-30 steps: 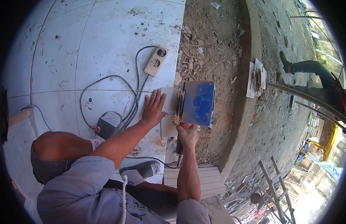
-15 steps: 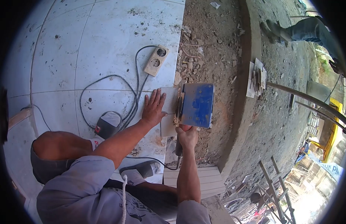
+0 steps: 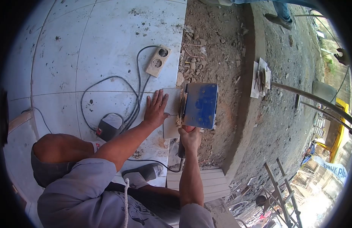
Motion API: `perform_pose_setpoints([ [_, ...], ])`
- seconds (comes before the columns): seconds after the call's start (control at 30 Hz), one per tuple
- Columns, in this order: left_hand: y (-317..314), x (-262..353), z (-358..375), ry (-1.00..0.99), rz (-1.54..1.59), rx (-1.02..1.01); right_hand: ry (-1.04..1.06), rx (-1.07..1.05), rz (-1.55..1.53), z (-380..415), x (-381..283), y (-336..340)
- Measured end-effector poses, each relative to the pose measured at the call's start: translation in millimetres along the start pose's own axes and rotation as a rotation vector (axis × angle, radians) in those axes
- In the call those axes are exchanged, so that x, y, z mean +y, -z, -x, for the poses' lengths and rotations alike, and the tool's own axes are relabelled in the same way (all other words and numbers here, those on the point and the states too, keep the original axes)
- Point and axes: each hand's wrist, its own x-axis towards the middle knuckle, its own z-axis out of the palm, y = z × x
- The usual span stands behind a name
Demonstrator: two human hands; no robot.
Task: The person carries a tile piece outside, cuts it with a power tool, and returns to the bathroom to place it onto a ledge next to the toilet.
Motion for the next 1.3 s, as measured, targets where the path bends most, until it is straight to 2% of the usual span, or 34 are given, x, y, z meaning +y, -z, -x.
perform_pose_setpoints([
  [0.37, 6, 3, -2, 0.023, -0.008, -0.052, -0.023, 0.010, -0.032, 8, 6, -1],
  [0.47, 6, 2, -1, 0.029, -0.006, -0.064, -0.038, -0.059, -0.046, 3, 13, 5],
  [0.53, 6, 1, -2, 0.027, 0.005, -0.060, 0.051, -0.045, -0.049, -4, 21, 12],
  [0.7, 6, -1, -1, 0.008, 0.028, -0.043, 0.091, -0.102, -0.081, -21, 55, 38],
  [0.8, 7, -2, -1, 0.000, 0.029, -0.035, 0.245, -0.072, 0.022, -27, 83, 47],
  [0.93, 8, -11, -1, -0.052, 0.015, -0.040, 0.233, -0.180, 0.025, -23, 100, 57],
  [1.0, 8, -15, -2, -0.065, -0.011, -0.053, 0.330, -0.200, 0.049, -28, 117, 53],
  [1.2, 13, -8, -13, -0.103, -0.118, -0.149, 0.230, -0.301, 0.090, -30, 134, 52],
  [1.3, 13, -7, -15, -0.096, -0.118, -0.135, 0.319, -0.175, 0.045, -30, 155, 39],
])
